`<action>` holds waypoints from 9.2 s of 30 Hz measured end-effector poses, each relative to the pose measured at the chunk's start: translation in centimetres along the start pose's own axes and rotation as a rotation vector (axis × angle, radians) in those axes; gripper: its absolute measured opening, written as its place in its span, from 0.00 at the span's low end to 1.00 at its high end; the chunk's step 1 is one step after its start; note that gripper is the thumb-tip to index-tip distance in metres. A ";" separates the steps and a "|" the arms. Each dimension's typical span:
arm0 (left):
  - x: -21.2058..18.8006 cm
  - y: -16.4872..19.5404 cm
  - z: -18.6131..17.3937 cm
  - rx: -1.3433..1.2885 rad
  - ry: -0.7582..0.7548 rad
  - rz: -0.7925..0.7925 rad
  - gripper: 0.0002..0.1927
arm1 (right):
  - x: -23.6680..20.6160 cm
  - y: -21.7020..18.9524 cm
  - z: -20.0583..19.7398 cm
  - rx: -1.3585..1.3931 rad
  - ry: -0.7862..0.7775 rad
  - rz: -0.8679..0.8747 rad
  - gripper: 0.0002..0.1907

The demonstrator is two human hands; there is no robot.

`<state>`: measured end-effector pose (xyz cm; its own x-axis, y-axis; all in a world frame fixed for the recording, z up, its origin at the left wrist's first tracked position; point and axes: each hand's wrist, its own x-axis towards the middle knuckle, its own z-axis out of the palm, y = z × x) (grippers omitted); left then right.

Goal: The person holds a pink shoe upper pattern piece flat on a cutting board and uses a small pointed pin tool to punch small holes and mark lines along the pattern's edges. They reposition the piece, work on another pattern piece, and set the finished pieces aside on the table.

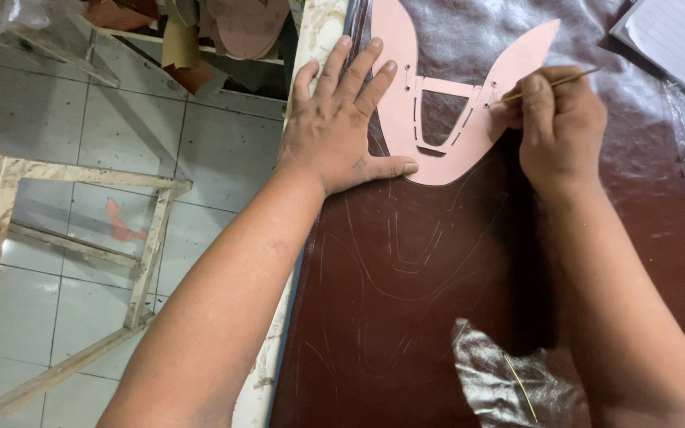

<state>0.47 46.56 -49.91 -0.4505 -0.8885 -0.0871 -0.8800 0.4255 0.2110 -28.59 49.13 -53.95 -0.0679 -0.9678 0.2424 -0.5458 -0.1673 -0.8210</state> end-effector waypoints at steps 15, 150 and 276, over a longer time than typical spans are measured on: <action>-0.1 -0.1 -0.3 -0.010 -0.005 0.003 0.66 | -1.2 0.3 0.9 -0.355 0.045 -0.336 0.08; -55.1 11.5 13.3 -0.242 0.383 -0.619 0.39 | -48.0 -15.5 4.4 0.576 -0.258 0.153 0.10; -52.2 36.5 16.0 -0.219 0.758 -0.631 0.40 | -17.9 7.1 -39.3 0.319 0.296 0.457 0.17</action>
<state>-10.51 111.24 -53.20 0.3692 -0.8477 0.3809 -0.8431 -0.1331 0.5210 -64.10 72.63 -43.76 -0.4883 -0.8695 -0.0746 -0.1338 0.1590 -0.9782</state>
